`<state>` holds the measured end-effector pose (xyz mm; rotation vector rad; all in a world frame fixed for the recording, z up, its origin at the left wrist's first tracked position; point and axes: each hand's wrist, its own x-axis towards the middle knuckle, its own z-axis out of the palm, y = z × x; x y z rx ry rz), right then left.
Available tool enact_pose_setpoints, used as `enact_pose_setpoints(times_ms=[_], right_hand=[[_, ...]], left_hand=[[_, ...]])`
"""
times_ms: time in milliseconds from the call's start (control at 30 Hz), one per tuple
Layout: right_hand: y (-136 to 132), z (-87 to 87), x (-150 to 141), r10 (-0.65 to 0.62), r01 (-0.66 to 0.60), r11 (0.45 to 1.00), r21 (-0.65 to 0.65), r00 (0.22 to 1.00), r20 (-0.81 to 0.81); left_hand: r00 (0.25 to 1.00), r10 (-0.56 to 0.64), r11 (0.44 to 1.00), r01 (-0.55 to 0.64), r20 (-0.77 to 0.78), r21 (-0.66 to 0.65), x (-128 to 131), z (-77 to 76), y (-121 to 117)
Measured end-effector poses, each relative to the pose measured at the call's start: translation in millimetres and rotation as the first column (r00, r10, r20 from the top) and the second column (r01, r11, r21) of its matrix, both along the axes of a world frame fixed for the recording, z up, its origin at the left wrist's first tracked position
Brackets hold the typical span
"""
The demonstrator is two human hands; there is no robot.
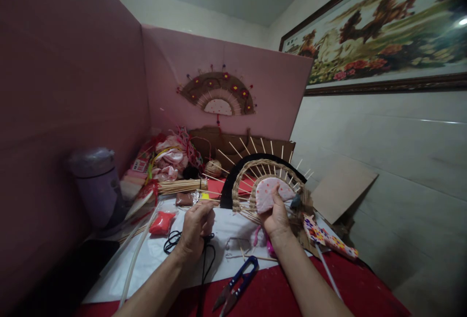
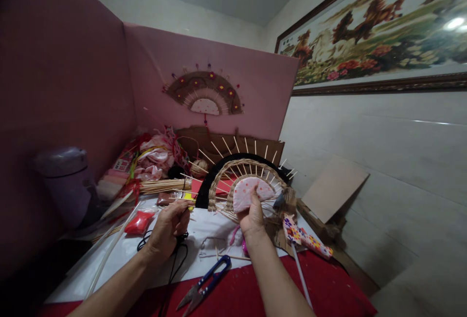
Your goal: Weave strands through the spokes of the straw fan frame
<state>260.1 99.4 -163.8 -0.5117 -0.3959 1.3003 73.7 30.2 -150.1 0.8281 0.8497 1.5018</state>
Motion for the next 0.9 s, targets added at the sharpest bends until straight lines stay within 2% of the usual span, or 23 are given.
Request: enact_pose_setpoints(times_ms=[167,333,900], right_hand=[[-0.6,1.9,-1.4,-0.019,0.020,1.000,-0.016,1.000,0.018],[-3.2,6.5,-3.6,-0.035,0.033,0.998,-0.056,0.999,-0.035],[-5.1,10.1,-4.8,-0.008,-0.002,0.995,-0.096,0.994,-0.106]], left_hand=[[1.000,0.005,1.000,-0.005,-0.006,0.005,-0.2,-1.1,0.1],[1.000,0.014,1.000,-0.014,-0.004,0.021,0.2,-2.1,1.2],[1.000,0.015,1.000,-0.015,0.009,0.010,3.3,-1.7,2.7]])
